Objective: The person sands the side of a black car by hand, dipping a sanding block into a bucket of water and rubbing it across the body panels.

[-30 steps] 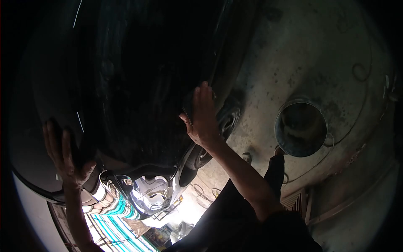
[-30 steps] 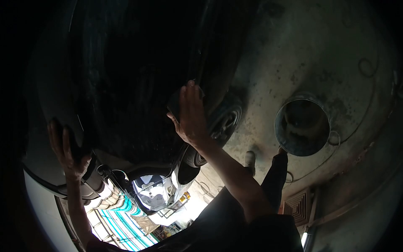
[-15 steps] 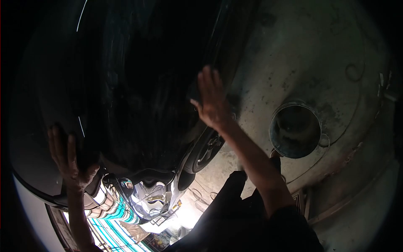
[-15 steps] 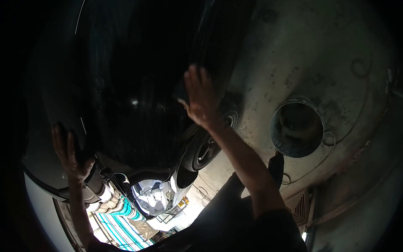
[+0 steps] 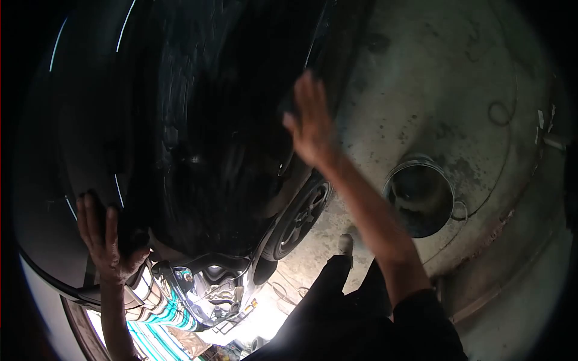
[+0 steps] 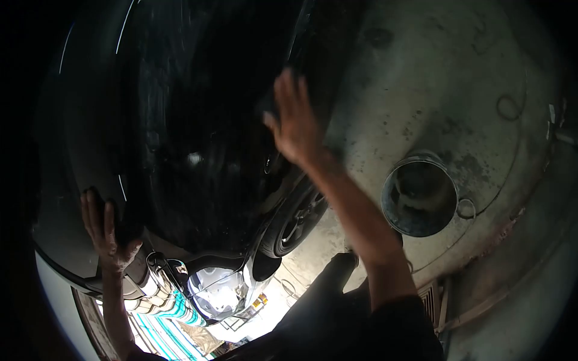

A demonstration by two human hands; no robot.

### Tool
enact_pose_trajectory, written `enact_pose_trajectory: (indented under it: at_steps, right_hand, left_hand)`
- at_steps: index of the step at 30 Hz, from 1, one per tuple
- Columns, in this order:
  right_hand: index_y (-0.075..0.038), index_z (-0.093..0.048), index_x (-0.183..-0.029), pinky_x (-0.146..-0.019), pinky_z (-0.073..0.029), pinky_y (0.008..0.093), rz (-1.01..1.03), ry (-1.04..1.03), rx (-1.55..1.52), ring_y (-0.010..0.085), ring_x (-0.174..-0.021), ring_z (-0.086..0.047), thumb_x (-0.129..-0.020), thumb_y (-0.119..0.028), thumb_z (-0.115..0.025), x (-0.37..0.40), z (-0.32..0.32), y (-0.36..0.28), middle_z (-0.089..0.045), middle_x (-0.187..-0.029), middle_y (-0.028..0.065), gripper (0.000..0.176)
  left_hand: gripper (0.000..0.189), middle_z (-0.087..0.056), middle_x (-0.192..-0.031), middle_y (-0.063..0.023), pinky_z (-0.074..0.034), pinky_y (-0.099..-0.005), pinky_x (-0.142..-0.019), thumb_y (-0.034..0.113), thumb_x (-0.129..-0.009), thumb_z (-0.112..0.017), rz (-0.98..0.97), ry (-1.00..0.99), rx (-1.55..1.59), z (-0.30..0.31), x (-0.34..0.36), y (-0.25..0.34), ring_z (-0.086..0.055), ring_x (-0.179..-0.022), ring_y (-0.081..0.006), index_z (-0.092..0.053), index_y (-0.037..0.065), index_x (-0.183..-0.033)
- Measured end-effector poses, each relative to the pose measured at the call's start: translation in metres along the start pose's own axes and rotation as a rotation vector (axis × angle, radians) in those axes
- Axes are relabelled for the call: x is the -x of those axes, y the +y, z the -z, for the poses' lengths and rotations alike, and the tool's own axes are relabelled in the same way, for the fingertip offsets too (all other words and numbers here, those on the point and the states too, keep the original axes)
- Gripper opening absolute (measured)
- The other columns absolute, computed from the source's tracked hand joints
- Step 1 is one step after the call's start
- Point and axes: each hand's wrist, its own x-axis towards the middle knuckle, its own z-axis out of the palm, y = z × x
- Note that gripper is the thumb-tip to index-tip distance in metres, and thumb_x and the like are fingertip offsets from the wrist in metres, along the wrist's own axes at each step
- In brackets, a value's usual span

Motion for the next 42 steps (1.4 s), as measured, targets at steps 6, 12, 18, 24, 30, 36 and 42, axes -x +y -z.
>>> enact_pose_trajectory:
  at_steps: [6, 12, 18, 24, 30, 36, 42]
  right_hand:
    - [0.012, -0.038, -0.147, -0.122, -0.030, 0.0529, -0.102, 0.088, 0.049, 0.0510, -0.145, -0.030, -0.105, -0.040, -0.051, -0.061, 0.025, 0.012, -0.033, -0.157, 0.0303, 0.068]
    - [0.014, -0.018, -0.154, -0.124, -0.018, 0.0593, -0.139, -0.034, -0.360, 0.0533, -0.152, -0.010, -0.104, -0.043, -0.051, 0.097, -0.035, -0.110, -0.009, -0.162, 0.0376, 0.083]
    - [0.016, -0.013, -0.154, -0.123, -0.017, 0.0613, -0.325, 0.092, -0.473, 0.0552, -0.151, -0.010, -0.105, -0.034, -0.049, -0.007, -0.006, -0.093, -0.005, -0.162, 0.0398, 0.079]
    - [0.020, -0.017, -0.151, -0.122, -0.017, 0.0615, -0.063, -0.160, -0.339, 0.0584, -0.150, -0.010, -0.093, -0.031, -0.067, 0.111, -0.044, -0.180, -0.006, -0.159, 0.0442, 0.092]
    - [0.017, -0.007, -0.153, -0.125, -0.012, 0.0584, -0.206, 0.242, -0.474, 0.0517, -0.153, -0.005, -0.103, -0.043, -0.050, -0.075, 0.000, -0.066, 0.001, -0.163, 0.0380, 0.090]
    - [0.013, -0.033, -0.147, -0.120, -0.023, 0.0636, 0.054, -0.293, -0.369, 0.0561, -0.149, -0.017, -0.079, -0.041, -0.081, 0.134, -0.048, -0.183, -0.017, -0.159, 0.0384, 0.099]
    - [0.015, -0.024, -0.152, -0.120, -0.024, 0.0636, 0.000, 0.274, -0.407, 0.0563, -0.150, -0.015, -0.100, -0.042, -0.059, -0.060, -0.007, -0.107, -0.015, -0.161, 0.0385, 0.085]
  left_hand:
    - [0.089, -0.033, -0.159, -0.0277, -0.034, -0.0636, -0.115, 0.080, -0.094, -0.035, -0.004, -0.007, 0.005, 0.000, 0.005, 0.000, -0.033, -0.146, -0.0486, -0.036, 0.017, -0.157]
    - [0.092, -0.032, -0.160, -0.0269, -0.033, -0.0641, -0.116, 0.082, -0.092, -0.035, 0.020, -0.006, -0.002, -0.002, 0.005, 0.001, -0.032, -0.147, -0.0481, -0.036, 0.017, -0.157]
    - [0.092, -0.032, -0.160, -0.0266, -0.034, -0.0643, -0.115, 0.082, -0.091, -0.035, 0.008, 0.001, -0.007, -0.004, 0.006, 0.001, -0.032, -0.146, -0.0485, -0.036, 0.017, -0.157]
    - [0.091, -0.034, -0.159, -0.0270, -0.035, -0.0635, -0.115, 0.082, -0.091, -0.037, 0.014, 0.013, 0.012, -0.003, 0.005, 0.000, -0.032, -0.146, -0.0489, -0.040, 0.017, -0.155]
    - [0.090, -0.036, -0.157, -0.0300, -0.034, -0.0627, -0.115, 0.078, -0.095, -0.035, -0.020, 0.033, -0.007, -0.003, -0.003, 0.002, -0.034, -0.145, -0.0493, -0.039, 0.012, -0.155]
    - [0.091, -0.035, -0.158, -0.0284, -0.034, -0.0629, -0.115, 0.081, -0.093, -0.037, -0.007, 0.041, 0.016, -0.004, 0.000, 0.000, -0.034, -0.146, -0.0488, -0.038, 0.015, -0.156]
    - [0.090, -0.033, -0.159, -0.0286, -0.032, -0.0628, -0.116, 0.079, -0.094, -0.036, -0.015, 0.044, 0.012, -0.003, -0.002, -0.001, -0.032, -0.146, -0.0486, -0.039, 0.013, -0.155]
